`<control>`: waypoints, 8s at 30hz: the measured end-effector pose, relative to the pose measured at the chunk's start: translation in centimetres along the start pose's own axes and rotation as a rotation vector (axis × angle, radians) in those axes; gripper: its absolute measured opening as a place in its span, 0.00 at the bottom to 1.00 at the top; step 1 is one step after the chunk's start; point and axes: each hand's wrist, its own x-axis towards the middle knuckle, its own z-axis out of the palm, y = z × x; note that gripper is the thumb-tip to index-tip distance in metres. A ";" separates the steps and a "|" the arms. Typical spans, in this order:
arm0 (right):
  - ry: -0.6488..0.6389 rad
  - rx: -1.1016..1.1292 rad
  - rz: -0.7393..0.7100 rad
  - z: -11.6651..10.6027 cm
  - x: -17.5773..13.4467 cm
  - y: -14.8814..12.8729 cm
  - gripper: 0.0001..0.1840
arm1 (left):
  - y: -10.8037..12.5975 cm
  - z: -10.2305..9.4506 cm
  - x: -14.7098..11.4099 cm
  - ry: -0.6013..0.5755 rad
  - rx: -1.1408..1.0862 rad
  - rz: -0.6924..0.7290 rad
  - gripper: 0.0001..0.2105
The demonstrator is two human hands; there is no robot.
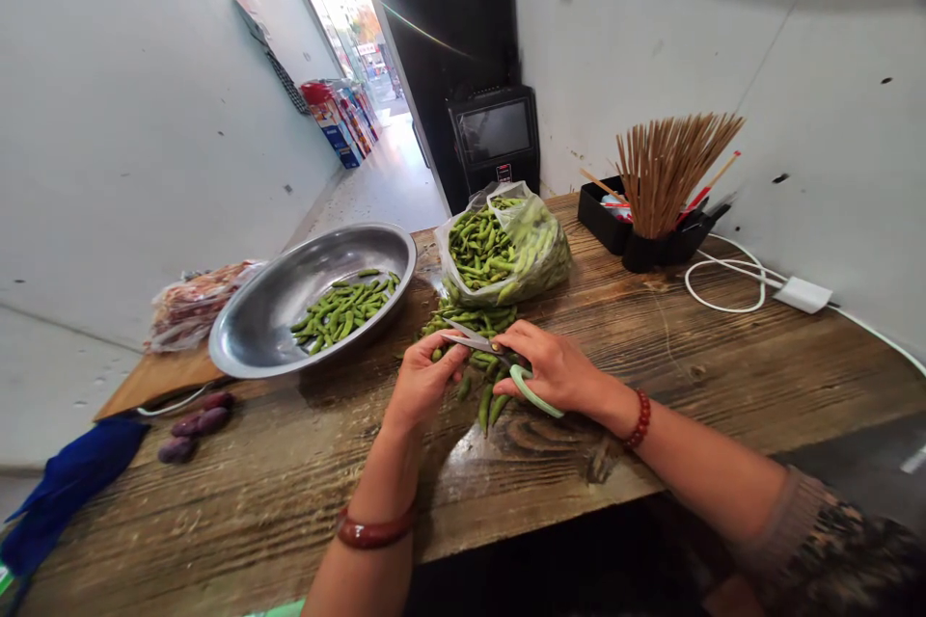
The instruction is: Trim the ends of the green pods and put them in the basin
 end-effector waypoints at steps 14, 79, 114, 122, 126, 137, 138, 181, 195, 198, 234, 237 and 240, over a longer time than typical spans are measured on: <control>-0.035 -0.027 -0.001 -0.3 0.0 -0.2 0.25 | 0.1 0.4 0.0 0.033 0.124 0.099 0.09; 0.032 0.087 -0.016 0.4 0.2 1.0 0.20 | 0.3 0.4 0.3 0.027 -0.327 -0.089 0.13; 0.118 0.183 -0.009 1.0 0.3 1.5 0.21 | -0.4 -0.7 0.8 0.028 0.044 0.020 0.12; 0.023 0.125 0.045 0.6 0.2 1.0 0.26 | 0.3 0.0 0.2 -0.054 -0.098 -0.041 0.11; 0.008 0.117 0.037 0.5 0.2 1.0 0.26 | 0.1 0.2 0.1 -0.075 -0.001 -0.021 0.11; 0.008 0.114 -0.016 0.6 0.2 1.1 0.27 | -0.2 0.0 0.2 -0.072 0.143 0.034 0.10; 0.004 0.111 -0.014 0.5 0.2 1.1 0.26 | -0.1 0.0 0.2 -0.070 0.154 0.033 0.10; 0.053 0.047 -0.025 -0.1 0.1 0.1 0.28 | 0.2 0.2 0.2 0.012 -0.256 -0.072 0.13; 0.074 -0.062 -0.071 -0.3 0.0 0.1 0.23 | 0.0 0.1 0.2 -0.012 -0.269 -0.056 0.11; 0.070 -0.094 -0.074 -0.2 0.1 0.1 0.21 | 0.0 -0.2 0.3 -0.016 -0.269 -0.037 0.10; 0.143 -0.025 0.010 0.1 0.3 1.5 0.22 | -2.2 2.8 1.5 -0.088 0.978 0.243 0.06; 0.180 0.002 0.007 0.2 0.4 1.7 0.22 | -1.8 1.7 1.4 -0.011 0.686 0.160 0.02; 0.213 0.039 0.007 0.3 0.5 1.8 0.22 | -1.1 0.5 1.1 0.057 0.283 -0.001 0.07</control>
